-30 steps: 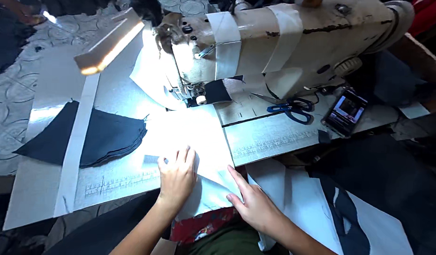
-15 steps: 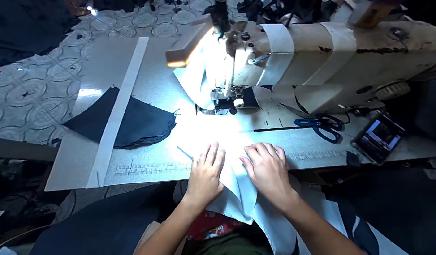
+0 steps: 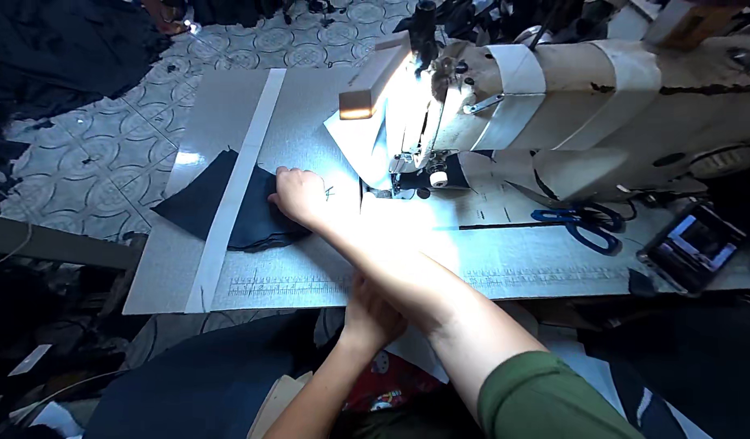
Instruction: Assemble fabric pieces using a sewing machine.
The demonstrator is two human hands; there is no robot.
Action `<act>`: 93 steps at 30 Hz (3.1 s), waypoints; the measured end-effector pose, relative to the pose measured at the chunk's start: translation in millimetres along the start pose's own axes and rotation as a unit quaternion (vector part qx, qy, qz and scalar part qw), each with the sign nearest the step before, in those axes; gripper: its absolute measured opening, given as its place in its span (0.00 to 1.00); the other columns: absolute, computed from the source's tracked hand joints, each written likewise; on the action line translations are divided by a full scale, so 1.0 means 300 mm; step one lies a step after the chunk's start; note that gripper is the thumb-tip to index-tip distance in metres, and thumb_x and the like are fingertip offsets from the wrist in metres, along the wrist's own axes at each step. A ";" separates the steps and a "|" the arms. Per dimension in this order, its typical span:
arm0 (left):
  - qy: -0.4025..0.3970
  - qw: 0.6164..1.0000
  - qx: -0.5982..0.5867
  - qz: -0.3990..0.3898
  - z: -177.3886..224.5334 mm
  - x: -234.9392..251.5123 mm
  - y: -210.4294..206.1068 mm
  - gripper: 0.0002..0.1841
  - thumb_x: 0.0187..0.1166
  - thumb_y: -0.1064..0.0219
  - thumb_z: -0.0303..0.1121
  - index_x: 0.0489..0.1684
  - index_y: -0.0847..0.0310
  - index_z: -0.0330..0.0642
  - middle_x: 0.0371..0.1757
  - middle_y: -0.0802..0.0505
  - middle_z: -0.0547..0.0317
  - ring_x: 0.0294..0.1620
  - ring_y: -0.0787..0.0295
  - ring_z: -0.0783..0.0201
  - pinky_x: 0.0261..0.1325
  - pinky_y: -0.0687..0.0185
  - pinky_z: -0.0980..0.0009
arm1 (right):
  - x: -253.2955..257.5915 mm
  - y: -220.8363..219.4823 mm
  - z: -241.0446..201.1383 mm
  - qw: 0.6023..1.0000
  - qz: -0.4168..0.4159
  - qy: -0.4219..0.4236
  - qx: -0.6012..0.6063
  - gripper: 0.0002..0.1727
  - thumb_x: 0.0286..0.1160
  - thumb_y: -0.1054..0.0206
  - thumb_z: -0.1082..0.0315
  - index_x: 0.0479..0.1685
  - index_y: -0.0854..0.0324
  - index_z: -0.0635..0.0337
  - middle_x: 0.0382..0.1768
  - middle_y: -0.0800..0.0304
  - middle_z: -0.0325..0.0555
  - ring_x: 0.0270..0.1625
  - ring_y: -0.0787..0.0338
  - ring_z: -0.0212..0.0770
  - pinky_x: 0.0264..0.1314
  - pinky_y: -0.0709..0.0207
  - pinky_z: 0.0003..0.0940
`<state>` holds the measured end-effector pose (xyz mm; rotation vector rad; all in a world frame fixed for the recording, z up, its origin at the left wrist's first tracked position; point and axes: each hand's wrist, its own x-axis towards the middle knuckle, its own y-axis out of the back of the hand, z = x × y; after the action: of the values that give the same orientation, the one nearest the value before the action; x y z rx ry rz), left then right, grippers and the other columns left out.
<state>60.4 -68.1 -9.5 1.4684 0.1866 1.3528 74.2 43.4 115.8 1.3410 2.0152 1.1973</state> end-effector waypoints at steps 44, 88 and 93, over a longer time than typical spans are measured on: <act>0.112 0.977 -0.025 -0.182 0.017 0.042 0.020 0.28 0.71 0.41 0.48 0.58 0.10 0.33 0.68 0.10 0.37 0.73 0.17 0.32 0.62 0.26 0.29 | -0.482 -0.076 0.385 0.986 0.038 -0.157 -0.033 0.36 0.90 0.58 0.40 0.89 0.33 0.51 0.92 0.42 0.52 0.95 0.48 0.60 0.90 0.53 0.65; -0.159 0.965 -0.050 -0.203 -0.307 0.227 -0.039 0.30 0.75 0.49 0.46 0.68 0.14 0.38 0.82 0.20 0.46 0.77 0.22 0.38 0.61 0.29 0.34 | -0.594 -0.021 0.468 0.980 -0.008 -0.154 -0.127 0.47 0.72 0.42 0.31 0.93 0.39 0.42 0.95 0.49 0.47 0.96 0.54 0.59 0.84 0.59 0.79; -0.153 0.964 -0.044 -0.212 -0.310 0.229 -0.042 0.31 0.77 0.51 0.47 0.71 0.16 0.38 0.79 0.17 0.46 0.78 0.22 0.38 0.67 0.33 0.31 | -0.592 -0.029 0.474 0.979 0.002 -0.151 -0.137 0.47 0.72 0.44 0.30 0.93 0.39 0.42 0.95 0.48 0.47 0.96 0.54 0.59 0.84 0.58 0.78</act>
<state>17.2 39.3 2.5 1.4429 0.2223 0.7714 251.6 -57.5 15.2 1.3003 1.5756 1.1447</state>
